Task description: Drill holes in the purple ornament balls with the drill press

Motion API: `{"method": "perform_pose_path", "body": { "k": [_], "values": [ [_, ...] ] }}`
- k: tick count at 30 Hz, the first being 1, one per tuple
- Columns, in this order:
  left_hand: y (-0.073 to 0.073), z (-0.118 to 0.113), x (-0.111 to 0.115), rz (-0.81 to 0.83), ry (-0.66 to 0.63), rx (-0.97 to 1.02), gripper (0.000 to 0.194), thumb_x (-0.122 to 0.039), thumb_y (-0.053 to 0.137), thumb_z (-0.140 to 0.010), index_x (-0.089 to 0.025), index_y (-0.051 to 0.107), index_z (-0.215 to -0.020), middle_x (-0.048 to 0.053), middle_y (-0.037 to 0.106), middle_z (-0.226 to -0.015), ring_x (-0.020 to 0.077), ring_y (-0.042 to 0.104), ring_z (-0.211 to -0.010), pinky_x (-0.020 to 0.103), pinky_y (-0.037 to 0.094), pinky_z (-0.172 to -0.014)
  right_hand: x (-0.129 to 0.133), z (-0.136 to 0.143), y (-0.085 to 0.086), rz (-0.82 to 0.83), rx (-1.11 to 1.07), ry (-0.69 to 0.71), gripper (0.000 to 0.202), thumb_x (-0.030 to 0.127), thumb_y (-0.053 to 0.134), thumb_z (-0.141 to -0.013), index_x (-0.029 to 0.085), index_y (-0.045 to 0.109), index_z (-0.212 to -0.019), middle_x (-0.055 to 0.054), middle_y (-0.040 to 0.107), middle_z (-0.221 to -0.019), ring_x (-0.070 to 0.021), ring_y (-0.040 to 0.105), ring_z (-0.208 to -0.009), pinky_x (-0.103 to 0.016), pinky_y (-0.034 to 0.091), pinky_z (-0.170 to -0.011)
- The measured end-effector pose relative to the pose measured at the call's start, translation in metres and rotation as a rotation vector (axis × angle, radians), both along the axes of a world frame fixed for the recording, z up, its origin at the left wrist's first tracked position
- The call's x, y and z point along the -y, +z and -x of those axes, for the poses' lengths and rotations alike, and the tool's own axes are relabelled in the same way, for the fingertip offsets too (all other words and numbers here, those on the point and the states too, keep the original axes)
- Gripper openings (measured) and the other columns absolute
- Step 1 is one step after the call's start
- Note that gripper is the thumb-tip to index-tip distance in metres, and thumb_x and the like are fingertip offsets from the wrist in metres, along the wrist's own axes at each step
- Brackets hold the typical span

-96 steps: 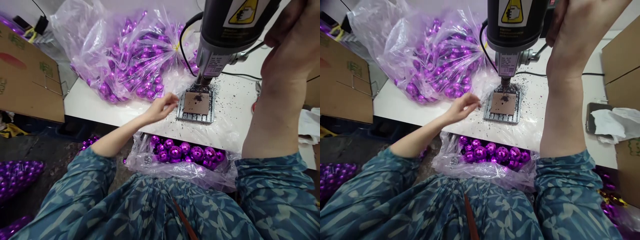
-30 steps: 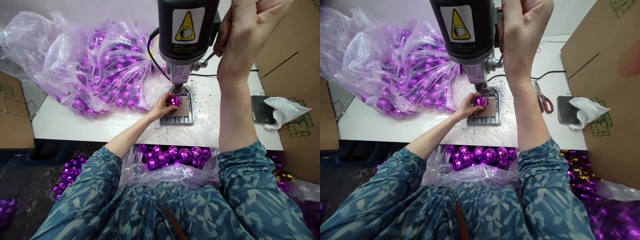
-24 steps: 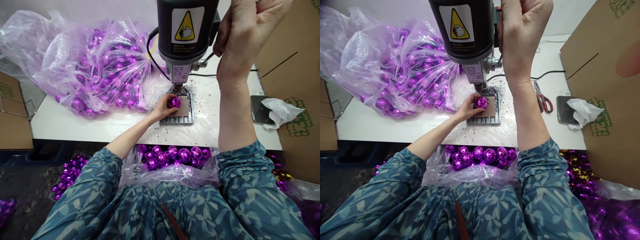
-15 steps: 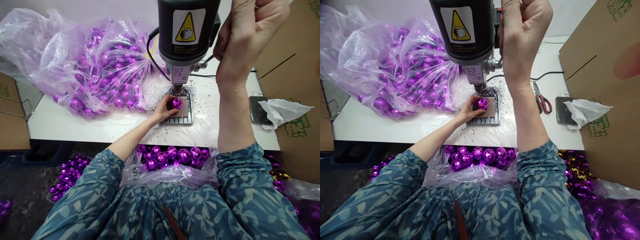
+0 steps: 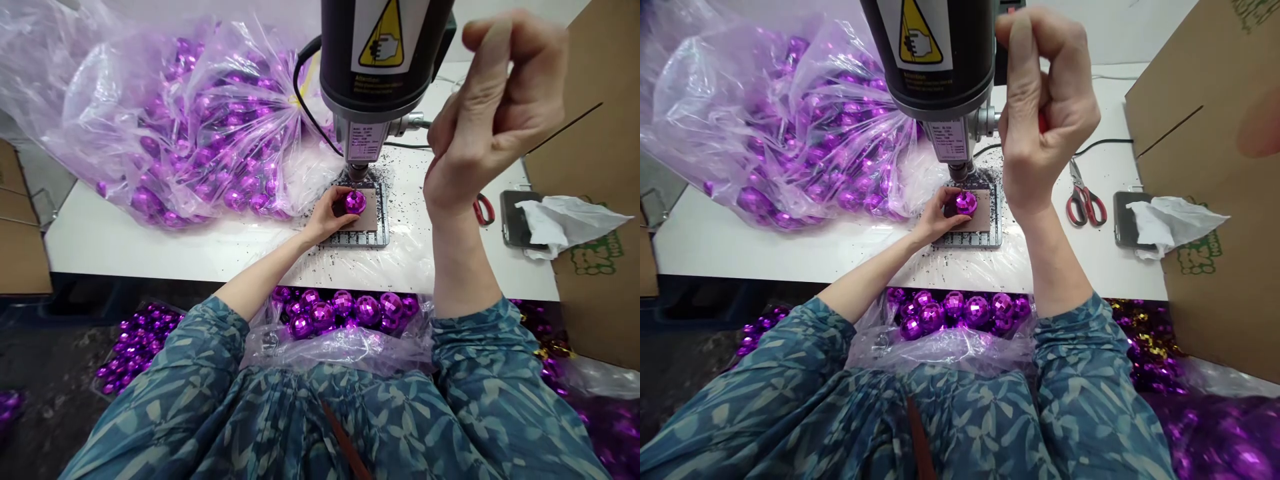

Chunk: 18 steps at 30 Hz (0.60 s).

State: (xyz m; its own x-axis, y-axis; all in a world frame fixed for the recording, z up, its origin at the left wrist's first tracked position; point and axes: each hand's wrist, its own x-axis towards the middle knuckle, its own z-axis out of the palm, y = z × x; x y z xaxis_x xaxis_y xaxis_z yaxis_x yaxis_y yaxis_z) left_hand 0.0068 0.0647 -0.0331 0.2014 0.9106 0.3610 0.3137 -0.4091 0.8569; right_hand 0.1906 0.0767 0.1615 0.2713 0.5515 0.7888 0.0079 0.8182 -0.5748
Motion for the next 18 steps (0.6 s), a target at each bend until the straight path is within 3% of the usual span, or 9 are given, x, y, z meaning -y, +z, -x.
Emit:
{"method": "perform_pose_path", "body": {
  "k": [4,8,12,18],
  "values": [
    [-0.002,0.001,0.0,-0.02,0.002,-0.015,0.061,-0.039,0.092,-0.084,-0.022,0.06,-0.133,0.013,0.075,-0.132,0.0297,0.075,-0.124,0.047,0.062,-0.11,-0.001,0.001,-0.015,-0.223,-0.026,-0.07,0.035,0.052,0.06,-0.102,0.02,0.074,-0.102,0.005,0.073,-0.097,0.0055,0.055,-0.056,-0.015,0.06,-0.072],
    [-0.003,0.001,0.0,-0.022,0.007,-0.02,0.061,-0.039,0.092,-0.084,-0.022,0.061,-0.133,0.013,0.074,-0.133,0.0303,0.073,-0.126,0.049,0.06,-0.112,-0.003,0.002,-0.024,-0.202,0.042,-0.17,0.042,0.058,0.049,-0.107,0.021,0.067,-0.104,0.004,0.072,-0.1,0.007,0.039,-0.046,-0.017,0.038,-0.049],
    [-0.001,0.001,0.001,-0.003,0.008,-0.002,0.06,-0.037,0.092,-0.083,-0.022,0.061,-0.133,0.013,0.074,-0.133,0.03,0.073,-0.127,0.049,0.059,-0.113,-0.005,0.001,-0.034,-0.157,0.09,-0.265,0.048,0.064,0.04,-0.108,0.021,0.059,-0.103,0.003,0.068,-0.094,0.0058,0.034,-0.045,-0.02,0.03,-0.046],
    [0.001,0.0,0.002,0.018,-0.005,0.01,0.062,-0.041,0.091,-0.083,-0.02,0.061,-0.133,0.015,0.073,-0.135,0.0313,0.073,-0.128,0.049,0.059,-0.114,-0.009,0.0,-0.051,-0.359,0.034,-0.131,0.025,0.044,0.048,-0.111,0.029,0.067,-0.112,0.008,0.044,-0.057,0.0018,0.029,-0.039,-0.019,0.02,-0.043]
  ]
}}
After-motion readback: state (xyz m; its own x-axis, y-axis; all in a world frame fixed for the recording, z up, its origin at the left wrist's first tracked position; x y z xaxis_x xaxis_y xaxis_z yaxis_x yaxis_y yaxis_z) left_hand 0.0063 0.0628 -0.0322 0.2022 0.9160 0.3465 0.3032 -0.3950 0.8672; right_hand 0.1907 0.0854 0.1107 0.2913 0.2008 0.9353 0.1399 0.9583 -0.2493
